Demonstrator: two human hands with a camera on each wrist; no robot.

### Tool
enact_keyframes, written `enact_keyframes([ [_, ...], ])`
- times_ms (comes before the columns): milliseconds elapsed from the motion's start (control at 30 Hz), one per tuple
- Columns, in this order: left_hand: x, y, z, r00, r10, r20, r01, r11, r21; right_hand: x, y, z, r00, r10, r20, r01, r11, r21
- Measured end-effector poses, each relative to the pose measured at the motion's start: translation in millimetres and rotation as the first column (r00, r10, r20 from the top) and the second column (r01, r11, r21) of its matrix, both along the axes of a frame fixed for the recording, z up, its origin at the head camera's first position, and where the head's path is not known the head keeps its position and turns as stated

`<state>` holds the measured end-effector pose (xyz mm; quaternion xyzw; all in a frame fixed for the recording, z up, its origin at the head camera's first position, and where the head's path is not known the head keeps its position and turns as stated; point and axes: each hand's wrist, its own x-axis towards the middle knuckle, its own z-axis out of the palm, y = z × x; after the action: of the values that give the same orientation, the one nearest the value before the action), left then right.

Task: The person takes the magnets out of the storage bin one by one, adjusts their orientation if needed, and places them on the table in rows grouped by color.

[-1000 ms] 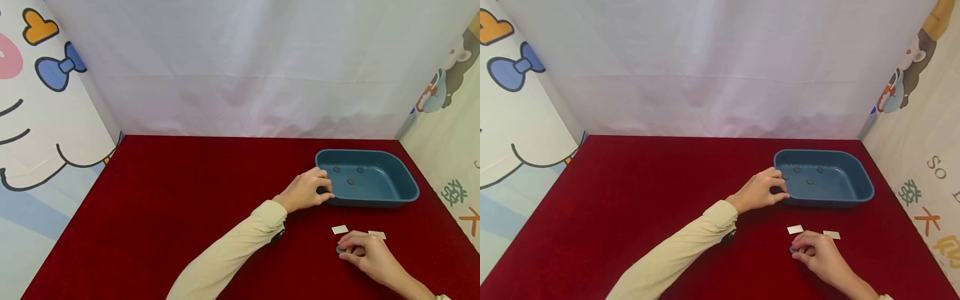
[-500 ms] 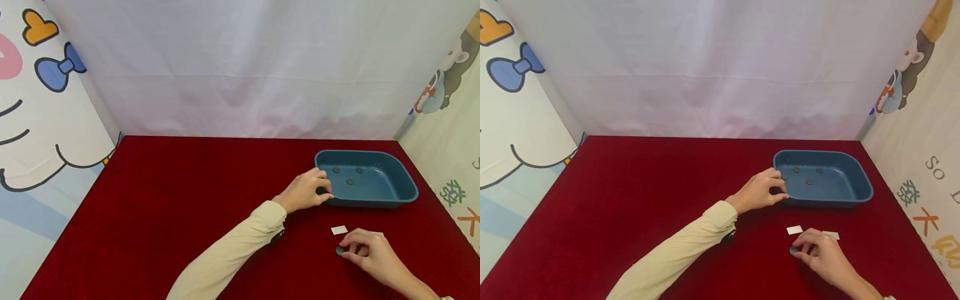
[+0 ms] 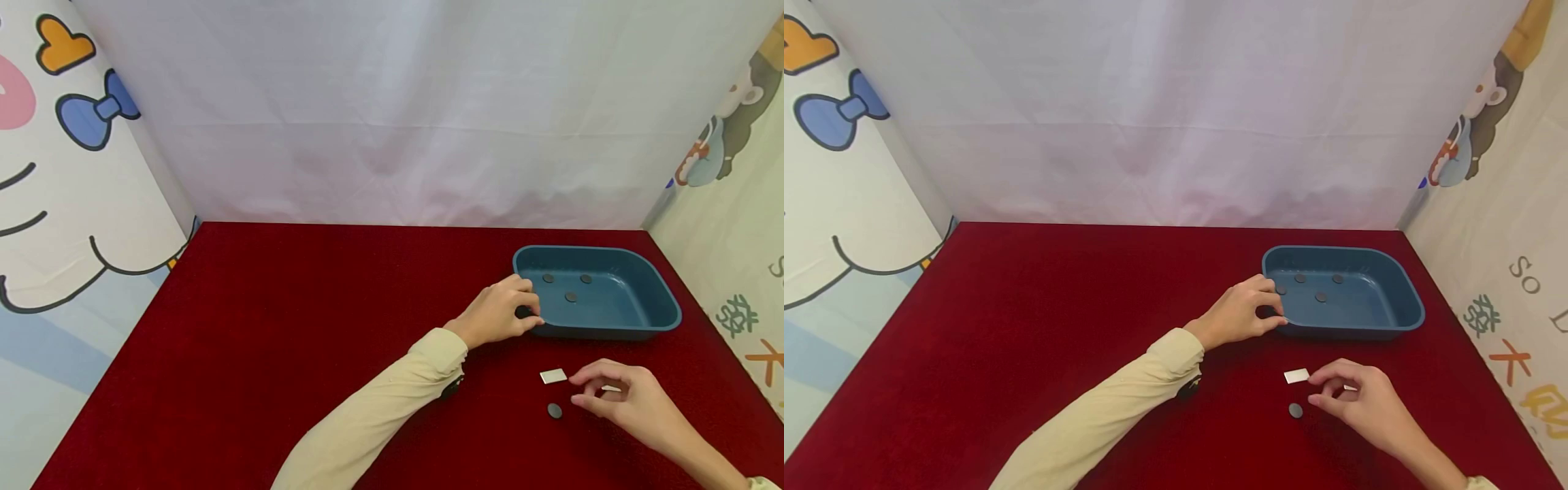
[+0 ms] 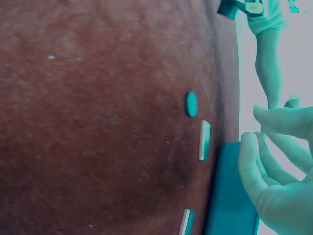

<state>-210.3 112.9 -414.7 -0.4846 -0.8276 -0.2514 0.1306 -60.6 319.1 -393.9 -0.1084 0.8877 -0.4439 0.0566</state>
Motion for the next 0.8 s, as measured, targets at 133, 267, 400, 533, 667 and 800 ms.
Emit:
enact_keyframes([
  [133, 0.1, 0, 0.3, 1.000, -0.003, -0.018, 0.003, 1.000, -0.006, -2.2, 6, 6.8, 0.998, -0.019, 0.054, 0.021, 0.999, -0.044],
  [267, 0.0, 0, 0.1, 0.999, -0.010, -0.035, 0.010, 1.000, -0.011, -4.4, 11, 12.5, 0.994, -0.045, 0.099, 0.052, 0.996, -0.077],
  [400, -0.1, -1, -0.5, 0.999, -0.035, -0.037, 0.036, 0.999, 0.013, -8.0, 16, 17.5, 0.991, -0.069, 0.116, 0.082, 0.991, -0.106],
  [533, -0.7, -1, -2.1, 0.998, -0.050, -0.046, 0.052, 0.998, 0.028, -12.0, 21, 20.9, 0.991, -0.070, 0.113, 0.086, 0.986, -0.144],
  [667, -1.3, -1, -2.8, 0.998, -0.040, -0.043, 0.041, 0.999, 0.029, -17.0, 24, 22.4, 0.995, -0.059, 0.077, 0.070, 0.985, -0.157],
  [800, -1.3, 0, -3.6, 0.999, -0.033, -0.028, 0.034, 0.999, 0.023, -20.3, 27, 23.2, 0.995, -0.078, 0.055, 0.085, 0.985, -0.151],
])
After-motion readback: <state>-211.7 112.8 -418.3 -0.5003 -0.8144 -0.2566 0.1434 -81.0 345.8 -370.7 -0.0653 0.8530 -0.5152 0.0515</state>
